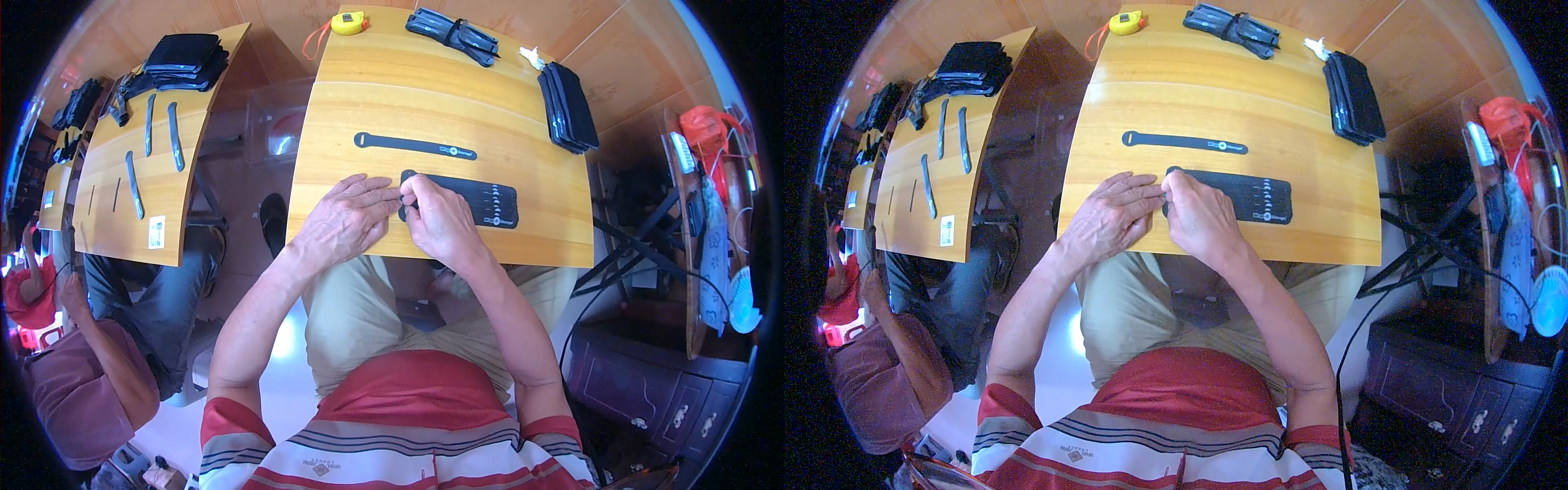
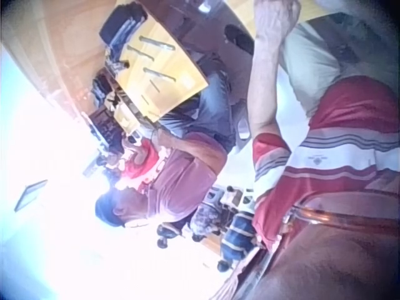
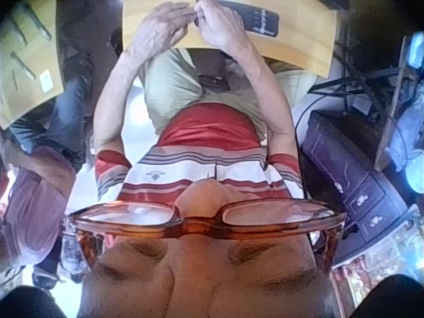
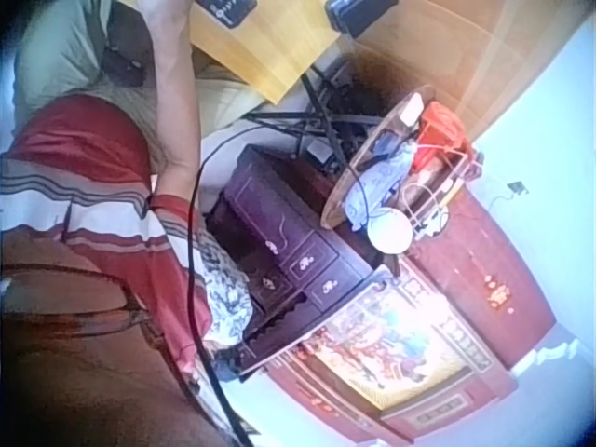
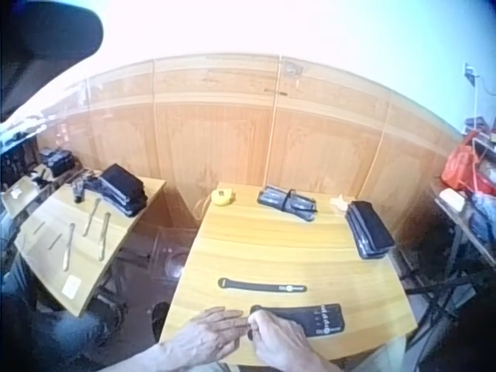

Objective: The recorder is arranging and stacking small black textile straps into a holder or template on a wooden desk.

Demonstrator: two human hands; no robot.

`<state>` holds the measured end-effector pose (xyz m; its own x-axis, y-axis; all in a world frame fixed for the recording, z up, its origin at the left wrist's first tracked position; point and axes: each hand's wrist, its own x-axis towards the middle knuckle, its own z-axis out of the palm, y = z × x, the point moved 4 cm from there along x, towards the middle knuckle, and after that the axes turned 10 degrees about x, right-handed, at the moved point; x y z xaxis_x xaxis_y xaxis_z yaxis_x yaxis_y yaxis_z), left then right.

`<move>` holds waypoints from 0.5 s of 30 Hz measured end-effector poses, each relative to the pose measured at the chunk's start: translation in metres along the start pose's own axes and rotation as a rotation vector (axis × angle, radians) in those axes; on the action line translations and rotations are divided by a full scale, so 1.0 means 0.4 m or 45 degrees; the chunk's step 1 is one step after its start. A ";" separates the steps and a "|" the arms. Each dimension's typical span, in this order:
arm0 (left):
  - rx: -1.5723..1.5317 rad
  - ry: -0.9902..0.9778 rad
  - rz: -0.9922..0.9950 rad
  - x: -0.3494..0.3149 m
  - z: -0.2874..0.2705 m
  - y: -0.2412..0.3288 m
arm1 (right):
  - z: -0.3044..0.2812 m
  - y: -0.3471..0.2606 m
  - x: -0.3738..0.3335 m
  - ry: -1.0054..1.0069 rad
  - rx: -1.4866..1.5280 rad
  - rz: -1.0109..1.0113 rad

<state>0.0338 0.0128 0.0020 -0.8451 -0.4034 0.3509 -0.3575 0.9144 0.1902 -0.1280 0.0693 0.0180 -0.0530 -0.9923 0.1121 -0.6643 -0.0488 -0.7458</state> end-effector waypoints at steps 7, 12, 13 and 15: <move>-0.012 0.009 0.002 0.002 -0.006 0.002 | 0.002 -0.004 0.014 -0.112 -0.186 -0.041; -0.008 0.027 0.021 0.000 -0.002 -0.001 | -0.001 -0.002 0.002 -0.158 -0.205 -0.210; -0.005 0.031 0.020 -0.001 -0.004 0.000 | 0.004 0.002 -0.001 -0.158 -0.204 -0.212; -0.007 0.034 0.021 -0.003 -0.003 -0.002 | 0.005 0.003 -0.007 -0.065 -0.185 -0.293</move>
<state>0.0356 0.0126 0.0028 -0.8400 -0.3890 0.3782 -0.3412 0.9207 0.1893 -0.1271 0.0720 0.0154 0.1468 -0.9617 0.2314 -0.7545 -0.2601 -0.6025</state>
